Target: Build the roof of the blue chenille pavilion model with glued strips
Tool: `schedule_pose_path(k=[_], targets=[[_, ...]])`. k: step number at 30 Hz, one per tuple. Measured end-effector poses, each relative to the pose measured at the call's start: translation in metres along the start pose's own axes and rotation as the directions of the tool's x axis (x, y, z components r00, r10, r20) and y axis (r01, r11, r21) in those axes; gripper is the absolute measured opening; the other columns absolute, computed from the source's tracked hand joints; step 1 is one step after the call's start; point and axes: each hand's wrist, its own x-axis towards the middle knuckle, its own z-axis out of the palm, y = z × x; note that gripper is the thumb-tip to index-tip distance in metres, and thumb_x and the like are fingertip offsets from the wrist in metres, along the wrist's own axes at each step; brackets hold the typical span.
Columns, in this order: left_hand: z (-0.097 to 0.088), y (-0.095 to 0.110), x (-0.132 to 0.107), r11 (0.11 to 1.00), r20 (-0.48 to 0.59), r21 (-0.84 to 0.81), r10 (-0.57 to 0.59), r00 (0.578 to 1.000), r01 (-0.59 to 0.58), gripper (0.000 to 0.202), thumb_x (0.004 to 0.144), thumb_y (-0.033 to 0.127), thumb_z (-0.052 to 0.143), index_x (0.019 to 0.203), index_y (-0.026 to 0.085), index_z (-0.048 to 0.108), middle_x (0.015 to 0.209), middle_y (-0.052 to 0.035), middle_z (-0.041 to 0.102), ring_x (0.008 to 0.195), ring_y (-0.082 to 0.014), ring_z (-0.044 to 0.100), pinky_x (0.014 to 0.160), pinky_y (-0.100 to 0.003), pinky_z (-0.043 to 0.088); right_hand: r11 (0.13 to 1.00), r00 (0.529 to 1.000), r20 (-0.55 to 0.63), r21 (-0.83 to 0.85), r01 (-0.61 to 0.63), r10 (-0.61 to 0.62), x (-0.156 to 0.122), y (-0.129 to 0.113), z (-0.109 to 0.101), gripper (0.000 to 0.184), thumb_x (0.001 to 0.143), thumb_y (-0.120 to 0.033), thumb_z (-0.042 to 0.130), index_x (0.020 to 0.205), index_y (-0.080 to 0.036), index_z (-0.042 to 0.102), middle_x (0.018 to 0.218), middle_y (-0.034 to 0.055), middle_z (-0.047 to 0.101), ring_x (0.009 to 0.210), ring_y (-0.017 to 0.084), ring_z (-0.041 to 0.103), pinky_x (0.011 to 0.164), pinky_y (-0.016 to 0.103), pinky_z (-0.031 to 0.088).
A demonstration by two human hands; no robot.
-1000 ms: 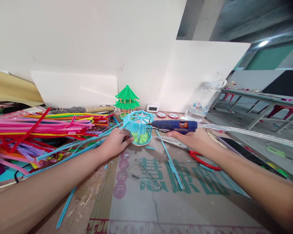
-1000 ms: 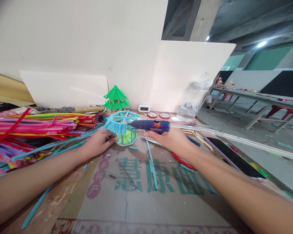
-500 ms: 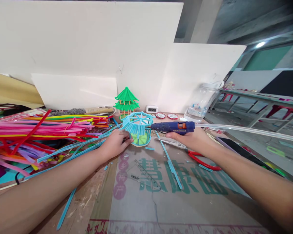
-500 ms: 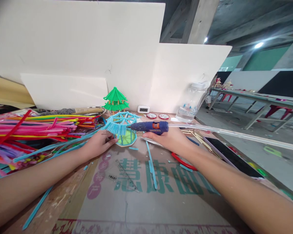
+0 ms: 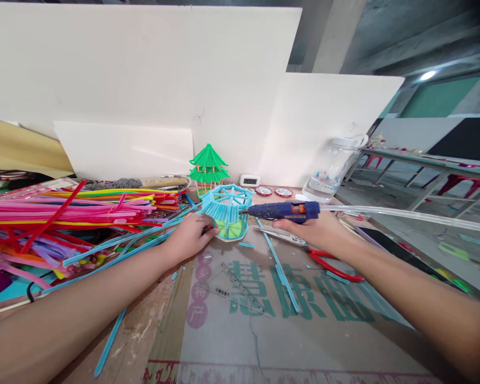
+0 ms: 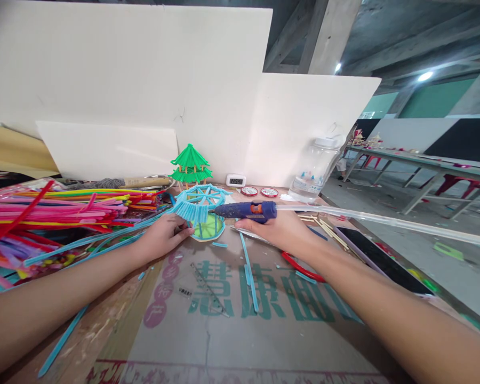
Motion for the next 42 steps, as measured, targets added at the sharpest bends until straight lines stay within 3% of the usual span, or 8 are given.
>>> schedule_pose_path(k=[18, 22, 29, 33, 42], targets=[[0.002, -0.001, 0.000, 1.000, 0.005, 0.001, 0.002, 1.000, -0.002, 0.029, 0.094, 0.036, 0.047, 0.075, 0.017, 0.059, 0.078, -0.0050, 0.066, 0.077, -0.0193, 0.059, 0.071, -0.031, 0.039, 0.995, 0.994, -0.106, 0.093, 0.029, -0.019, -0.002, -0.006, 0.004, 0.028, 0.075, -0.038, 0.068, 0.099, -0.024, 0.071, 0.104, 0.0012, 0.075, 0.098, 0.027, 0.069, 0.087, 0.040, 0.056], [0.002, -0.001, -0.001, 1.000, 0.003, 0.007, 0.005, 1.000, -0.005, 0.030, 0.094, 0.037, 0.047, 0.074, 0.017, 0.059, 0.078, -0.0052, 0.066, 0.077, -0.0195, 0.059, 0.071, -0.031, 0.039, 0.990, 0.997, -0.069, 0.139, 0.034, -0.024, -0.002, -0.005, 0.006, 0.031, 0.079, -0.037, 0.065, 0.106, -0.023, 0.069, 0.107, 0.0023, 0.074, 0.100, 0.025, 0.068, 0.090, 0.039, 0.055], [0.001, 0.000, 0.000, 1.000, 0.000, 0.008, 0.005, 1.000, -0.005, 0.030, 0.094, 0.036, 0.047, 0.074, 0.017, 0.060, 0.077, -0.0051, 0.066, 0.076, -0.0193, 0.059, 0.071, -0.030, 0.039, 1.000, 0.996, -0.088, -0.009, 0.013, -0.014, 0.000, -0.004, 0.001, 0.027, 0.077, -0.042, 0.067, 0.095, -0.024, 0.073, 0.093, 0.0012, 0.076, 0.091, 0.026, 0.070, 0.079, 0.037, 0.058], [0.001, -0.001, 0.000, 1.000, 0.004, 0.000, 0.006, 1.000, -0.006, 0.029, 0.094, 0.036, 0.047, 0.075, 0.017, 0.060, 0.078, -0.0053, 0.066, 0.077, -0.0196, 0.059, 0.071, -0.031, 0.039, 0.997, 1.000, -0.019, -0.071, -0.008, 0.007, 0.000, -0.005, -0.004, 0.028, 0.077, -0.045, 0.065, 0.098, -0.028, 0.074, 0.090, -0.0015, 0.076, 0.086, 0.025, 0.071, 0.076, 0.036, 0.058], [0.001, 0.000, 0.000, 1.000, 0.004, -0.011, -0.007, 1.000, 0.007, 0.031, 0.094, 0.037, 0.047, 0.073, 0.017, 0.059, 0.078, -0.0055, 0.066, 0.075, -0.0188, 0.059, 0.070, -0.031, 0.039, 0.999, 0.989, 0.143, -0.043, 0.032, -0.026, 0.002, -0.001, -0.011, 0.036, 0.081, -0.048, 0.061, 0.110, -0.029, 0.071, 0.103, -0.0010, 0.074, 0.098, 0.026, 0.068, 0.083, 0.038, 0.056]])
